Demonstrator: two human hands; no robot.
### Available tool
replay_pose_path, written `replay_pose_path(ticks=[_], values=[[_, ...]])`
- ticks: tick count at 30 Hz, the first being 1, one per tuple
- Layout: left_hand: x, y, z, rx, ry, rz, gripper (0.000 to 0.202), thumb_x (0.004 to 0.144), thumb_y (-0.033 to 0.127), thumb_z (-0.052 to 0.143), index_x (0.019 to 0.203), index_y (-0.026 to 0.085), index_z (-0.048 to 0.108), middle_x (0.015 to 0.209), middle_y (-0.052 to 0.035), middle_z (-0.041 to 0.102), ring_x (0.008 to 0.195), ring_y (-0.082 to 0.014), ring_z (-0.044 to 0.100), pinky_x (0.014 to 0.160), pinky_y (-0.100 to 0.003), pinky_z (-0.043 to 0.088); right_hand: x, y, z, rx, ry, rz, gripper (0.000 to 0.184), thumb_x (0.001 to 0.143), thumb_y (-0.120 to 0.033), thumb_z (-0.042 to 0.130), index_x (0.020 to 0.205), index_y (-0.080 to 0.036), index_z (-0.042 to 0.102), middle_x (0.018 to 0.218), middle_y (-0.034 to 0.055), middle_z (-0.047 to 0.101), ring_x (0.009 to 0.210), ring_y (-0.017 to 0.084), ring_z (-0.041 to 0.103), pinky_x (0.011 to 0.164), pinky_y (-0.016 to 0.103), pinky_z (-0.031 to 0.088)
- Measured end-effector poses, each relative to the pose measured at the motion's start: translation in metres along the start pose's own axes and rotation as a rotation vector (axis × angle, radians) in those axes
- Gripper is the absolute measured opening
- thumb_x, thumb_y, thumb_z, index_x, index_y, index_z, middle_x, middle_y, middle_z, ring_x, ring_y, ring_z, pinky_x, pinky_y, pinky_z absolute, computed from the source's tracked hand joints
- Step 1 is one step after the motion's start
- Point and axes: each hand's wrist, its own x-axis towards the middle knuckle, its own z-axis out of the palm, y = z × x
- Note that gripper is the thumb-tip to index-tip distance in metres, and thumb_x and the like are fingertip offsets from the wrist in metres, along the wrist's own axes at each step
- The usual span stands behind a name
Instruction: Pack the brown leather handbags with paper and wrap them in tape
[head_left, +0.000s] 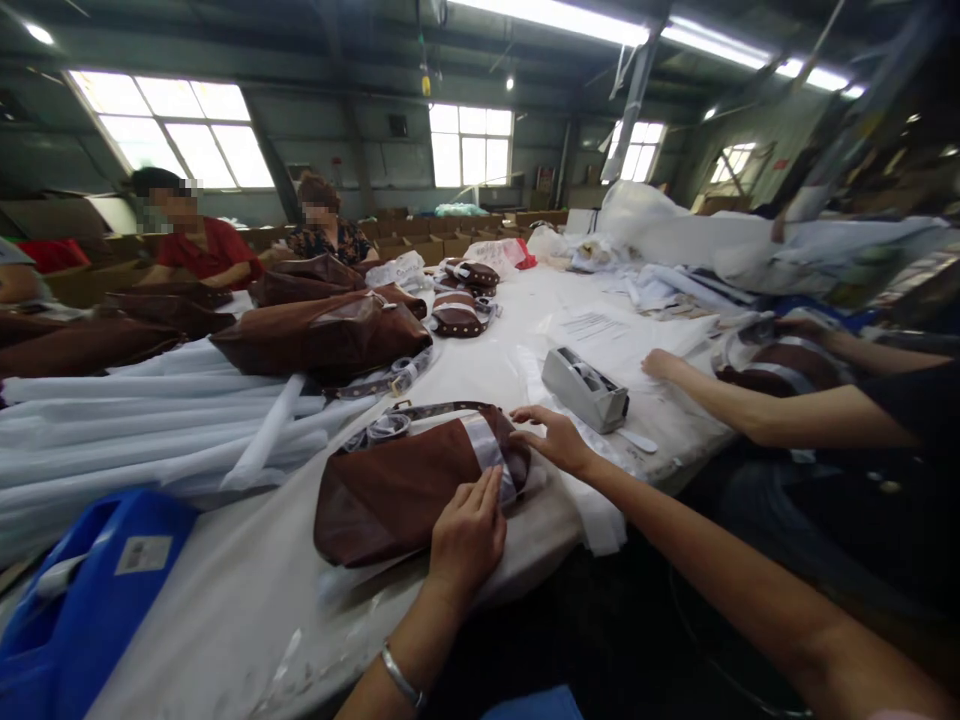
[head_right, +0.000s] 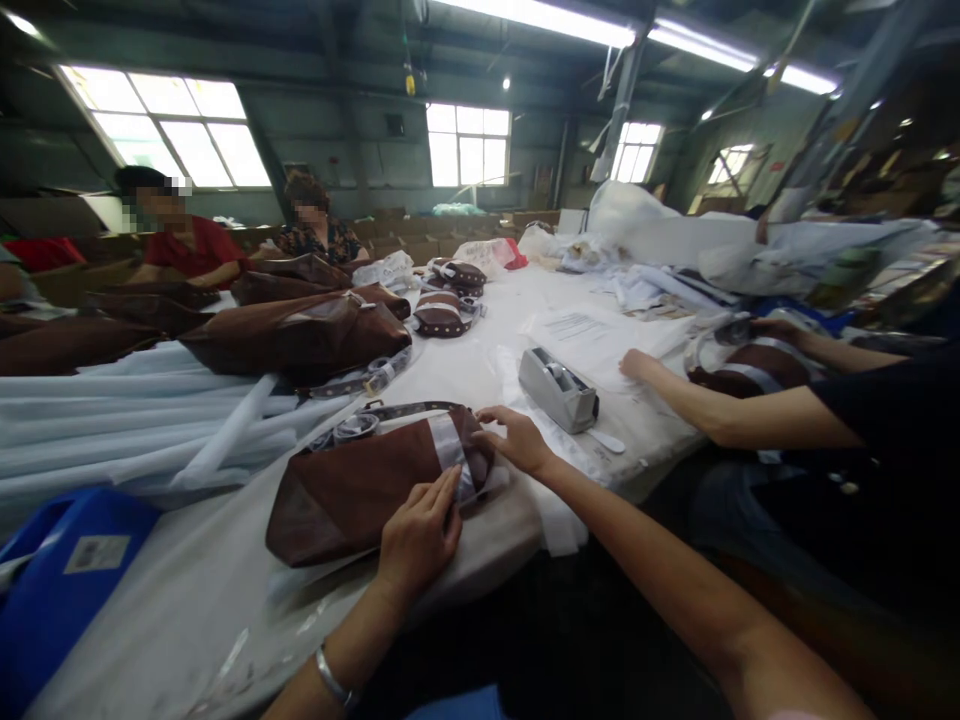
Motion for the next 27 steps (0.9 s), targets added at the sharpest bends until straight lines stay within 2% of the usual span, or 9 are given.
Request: replay_pose_path(ticks=[3,6,9,12,15,17,19,22,27], values=[[-0.001,-0.001,0.002,-0.013,0.034,0.01,0.065,0.086,0.012,0.057,0.149,0.021,0.041,0.139,-0.0037,0.061,0.111,-0.021,0.063,0.098,-0.033,0.055,0.007,0.029,-0.055,-0.202,0.221,0.104,0.025,0.087,-0.043,0.063,0.101,-0.025,0.07,0.119,0.0071,0.071,0.118,0.026,0.06,0.11,0.047,0.041],[-0.001,-0.002,0.003,-0.013,0.063,0.018,0.065,0.086,0.013,0.057,0.149,0.023,0.041,0.138,-0.0034,0.062,0.111,-0.0214,0.064,0.096,-0.033,0.056,0.017,0.061,-0.109,-0.286,0.378,0.253,0.026,0.084,-0.044,0.063,0.089,-0.021,0.072,0.127,0.0137,0.066,0.131,0.032,0.05,0.117,0.053,0.028],[-0.002,-0.003,0.004,-0.013,0.075,0.017,0.066,0.086,0.012,0.057,0.149,0.024,0.042,0.136,-0.0021,0.064,0.11,-0.0208,0.065,0.094,-0.032,0.057,0.028,0.085,-0.137,-0.266,0.387,0.365,0.026,0.081,-0.045,0.067,0.07,-0.022,0.07,0.109,0.0129,0.073,0.124,0.032,0.056,0.111,0.047,0.036],[-0.003,-0.003,0.006,-0.01,0.078,0.012,0.064,0.086,0.012,0.056,0.148,0.023,0.043,0.136,-0.0015,0.064,0.109,-0.0202,0.065,0.094,-0.032,0.057,0.036,0.098,-0.138,-0.172,0.332,0.458,0.027,0.078,-0.045,0.069,0.061,-0.025,0.068,0.08,0.0075,0.075,0.101,0.029,0.067,0.092,0.039,0.049],[-0.003,-0.003,0.008,-0.006,0.07,0.006,0.063,0.086,0.012,0.055,0.147,0.022,0.044,0.136,-0.0013,0.064,0.11,-0.0202,0.065,0.094,-0.031,0.057,0.042,0.102,-0.133,-0.058,0.3,0.547,0.026,0.074,-0.046,0.071,0.057,-0.027,0.069,0.067,0.0061,0.073,0.082,0.029,0.07,0.077,0.039,0.054],[-0.003,-0.004,0.008,-0.007,0.063,0.006,0.062,0.086,0.012,0.055,0.147,0.022,0.045,0.136,-0.0015,0.064,0.11,-0.0203,0.065,0.095,-0.032,0.057,0.044,0.1,-0.133,0.059,0.353,0.592,0.022,0.07,-0.044,0.075,0.057,-0.026,0.07,0.074,0.0082,0.075,0.082,0.029,0.071,0.076,0.04,0.055],[-0.003,-0.004,0.008,-0.007,0.06,0.009,0.061,0.087,0.012,0.055,0.146,0.021,0.045,0.136,-0.0016,0.064,0.11,-0.0204,0.064,0.095,-0.032,0.057,0.041,0.096,-0.136,0.18,0.438,0.605,0.018,0.065,-0.04,0.078,0.062,-0.023,0.072,0.094,0.0104,0.077,0.092,0.03,0.071,0.083,0.041,0.055],[-0.002,-0.004,0.007,-0.001,0.061,0.01,0.06,0.088,0.012,0.055,0.146,0.021,0.046,0.135,-0.0016,0.064,0.11,-0.0203,0.064,0.095,-0.032,0.057,0.024,0.088,-0.143,0.274,0.519,0.563,0.024,0.063,-0.04,0.08,0.073,-0.019,0.075,0.118,0.0121,0.073,0.108,0.031,0.067,0.094,0.042,0.054],[-0.002,-0.004,0.006,-0.013,0.054,0.022,0.061,0.087,0.012,0.055,0.147,0.021,0.044,0.135,-0.0012,0.064,0.11,-0.0205,0.064,0.096,-0.032,0.056,-0.021,0.076,-0.143,0.348,0.569,0.514,0.033,0.067,-0.047,0.08,0.084,-0.019,0.077,0.104,0.0107,0.077,0.111,0.03,0.067,0.1,0.043,0.054]])
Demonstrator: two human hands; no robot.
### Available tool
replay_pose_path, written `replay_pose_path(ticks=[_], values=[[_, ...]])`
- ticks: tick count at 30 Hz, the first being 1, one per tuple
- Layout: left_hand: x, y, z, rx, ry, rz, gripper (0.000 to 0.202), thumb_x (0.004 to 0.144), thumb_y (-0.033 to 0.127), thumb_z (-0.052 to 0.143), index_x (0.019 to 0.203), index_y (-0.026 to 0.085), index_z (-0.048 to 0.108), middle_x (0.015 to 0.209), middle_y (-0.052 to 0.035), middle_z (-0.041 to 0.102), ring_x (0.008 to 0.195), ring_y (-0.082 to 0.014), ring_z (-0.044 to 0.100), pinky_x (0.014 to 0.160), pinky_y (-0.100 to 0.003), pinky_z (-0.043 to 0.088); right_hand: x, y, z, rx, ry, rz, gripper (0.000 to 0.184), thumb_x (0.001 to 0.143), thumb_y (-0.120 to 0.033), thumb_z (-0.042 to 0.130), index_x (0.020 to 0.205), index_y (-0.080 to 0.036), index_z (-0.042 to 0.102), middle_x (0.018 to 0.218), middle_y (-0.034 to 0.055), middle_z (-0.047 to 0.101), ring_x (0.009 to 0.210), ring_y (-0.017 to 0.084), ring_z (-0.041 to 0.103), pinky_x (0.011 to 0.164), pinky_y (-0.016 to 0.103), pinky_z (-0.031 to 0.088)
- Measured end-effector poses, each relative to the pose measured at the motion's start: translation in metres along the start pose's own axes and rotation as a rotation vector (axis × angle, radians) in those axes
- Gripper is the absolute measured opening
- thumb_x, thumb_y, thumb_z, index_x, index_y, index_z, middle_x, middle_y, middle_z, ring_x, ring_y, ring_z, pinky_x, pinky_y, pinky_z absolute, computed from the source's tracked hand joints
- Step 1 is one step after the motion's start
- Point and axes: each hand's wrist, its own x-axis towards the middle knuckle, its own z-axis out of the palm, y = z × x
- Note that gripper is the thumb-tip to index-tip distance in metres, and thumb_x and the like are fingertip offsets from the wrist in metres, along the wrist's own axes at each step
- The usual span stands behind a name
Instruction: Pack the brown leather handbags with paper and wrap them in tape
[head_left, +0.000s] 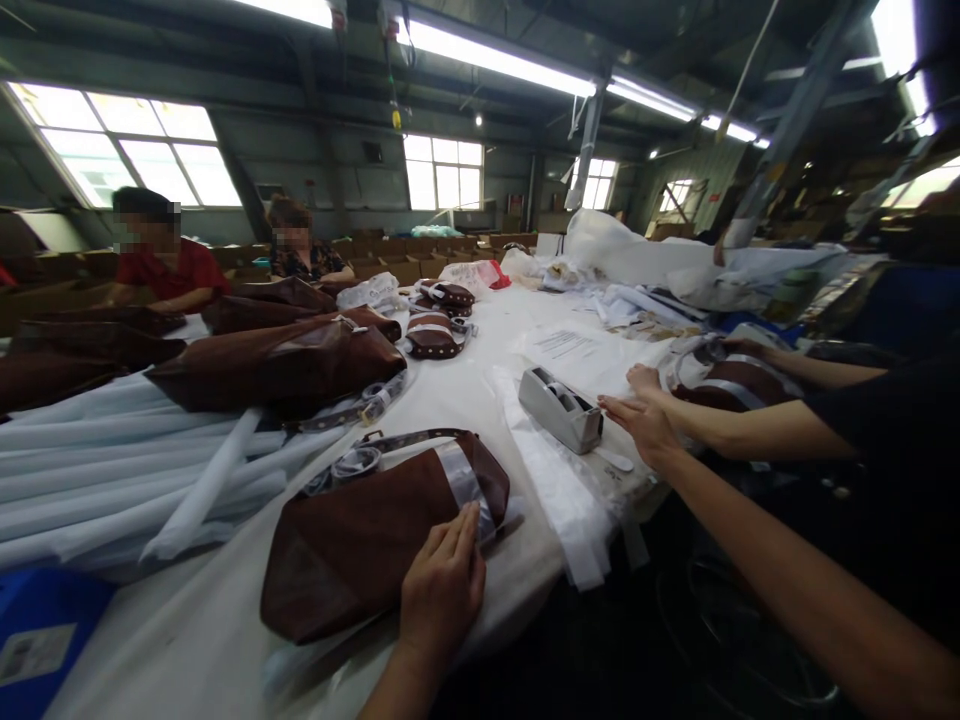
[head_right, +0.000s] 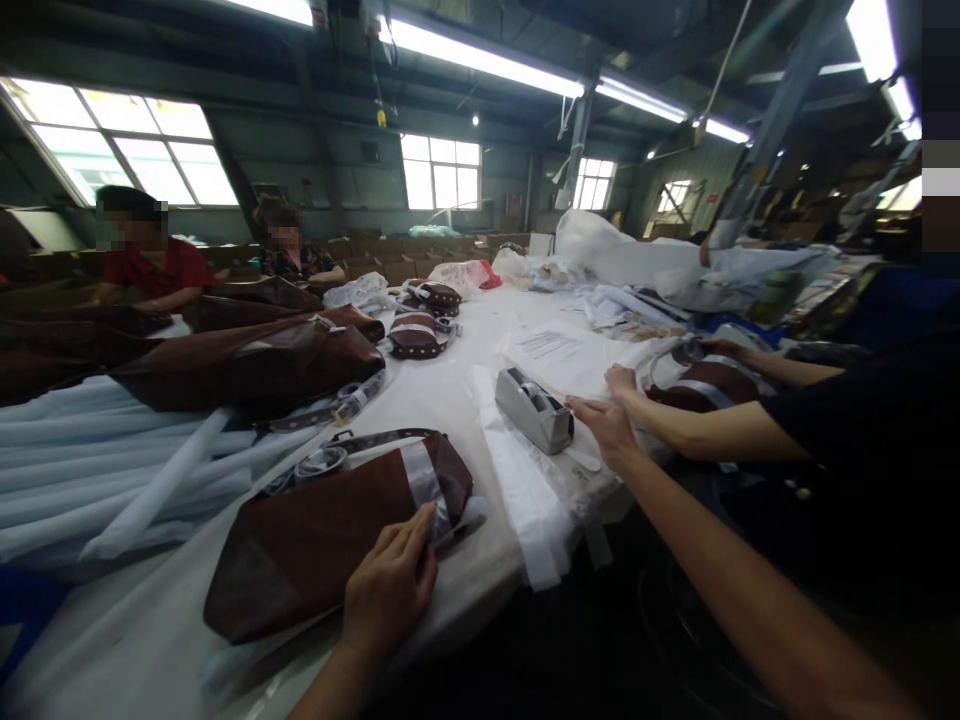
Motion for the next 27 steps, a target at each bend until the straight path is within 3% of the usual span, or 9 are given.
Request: replay_pose_path(ticks=[4,7,10,15,19,23,27], values=[[0.0,-0.001,0.0,-0.002,-0.005,-0.001,0.06,0.089,0.014,0.054,0.147,0.022,0.043,0.136,-0.0011,0.064,0.112,-0.0207,0.063,0.096,-0.032,0.056,-0.011,-0.003,-0.001,0.021,-0.028,-0.04,0.033,0.068,-0.048,0.081,0.09,-0.022,0.079,0.106,0.0067,0.077,0.116,0.03,0.065,0.109,0.043,0.048],[0.0,-0.001,0.0,0.003,0.008,0.003,0.06,0.089,0.014,0.054,0.147,0.022,0.043,0.135,-0.0015,0.064,0.111,-0.0208,0.064,0.095,-0.032,0.056,-0.003,-0.013,0.004,0.025,-0.036,-0.079,0.036,0.07,-0.049,0.081,0.093,-0.022,0.079,0.108,0.0056,0.077,0.119,0.029,0.063,0.112,0.043,0.044],[0.0,0.0,0.0,0.004,0.014,-0.001,0.06,0.088,0.014,0.055,0.147,0.022,0.044,0.135,-0.0017,0.065,0.11,-0.0209,0.064,0.095,-0.032,0.056,0.006,-0.022,0.001,-0.055,-0.019,-0.025,0.034,0.07,-0.048,0.081,0.09,-0.021,0.079,0.103,0.0066,0.078,0.115,0.028,0.066,0.111,0.041,0.045],[0.0,0.002,-0.001,-0.011,0.013,-0.012,0.061,0.088,0.013,0.055,0.147,0.023,0.044,0.134,0.0,0.065,0.11,-0.0205,0.064,0.096,-0.032,0.055,-0.005,-0.017,-0.022,-0.141,-0.058,0.155,0.03,0.071,-0.044,0.081,0.08,-0.016,0.077,0.087,0.0132,0.077,0.083,0.026,0.074,0.08,0.041,0.061],[-0.001,0.001,0.0,-0.006,0.011,-0.014,0.065,0.088,0.013,0.056,0.15,0.026,0.04,0.135,0.0009,0.064,0.111,-0.0209,0.064,0.096,-0.033,0.056,-0.028,0.001,-0.033,-0.158,-0.115,0.243,0.031,0.07,-0.045,0.08,0.078,-0.016,0.077,0.079,0.0136,0.075,0.066,0.023,0.071,0.062,0.037,0.063],[0.0,0.001,-0.001,-0.004,0.016,-0.005,0.065,0.087,0.013,0.057,0.149,0.026,0.041,0.135,0.0001,0.065,0.109,-0.021,0.065,0.095,-0.033,0.056,-0.034,0.025,-0.025,-0.199,-0.124,0.219,0.034,0.069,-0.051,0.078,0.076,-0.018,0.075,0.071,0.0092,0.072,0.055,0.018,0.064,0.054,0.033,0.06],[0.0,0.001,-0.002,-0.009,0.033,0.002,0.066,0.087,0.012,0.057,0.149,0.026,0.041,0.134,-0.0015,0.065,0.108,-0.0215,0.066,0.094,-0.033,0.057,-0.022,0.039,-0.02,-0.339,-0.067,0.103,0.034,0.069,-0.053,0.074,0.069,-0.019,0.074,0.062,0.0052,0.07,0.05,0.017,0.058,0.047,0.03,0.051]])
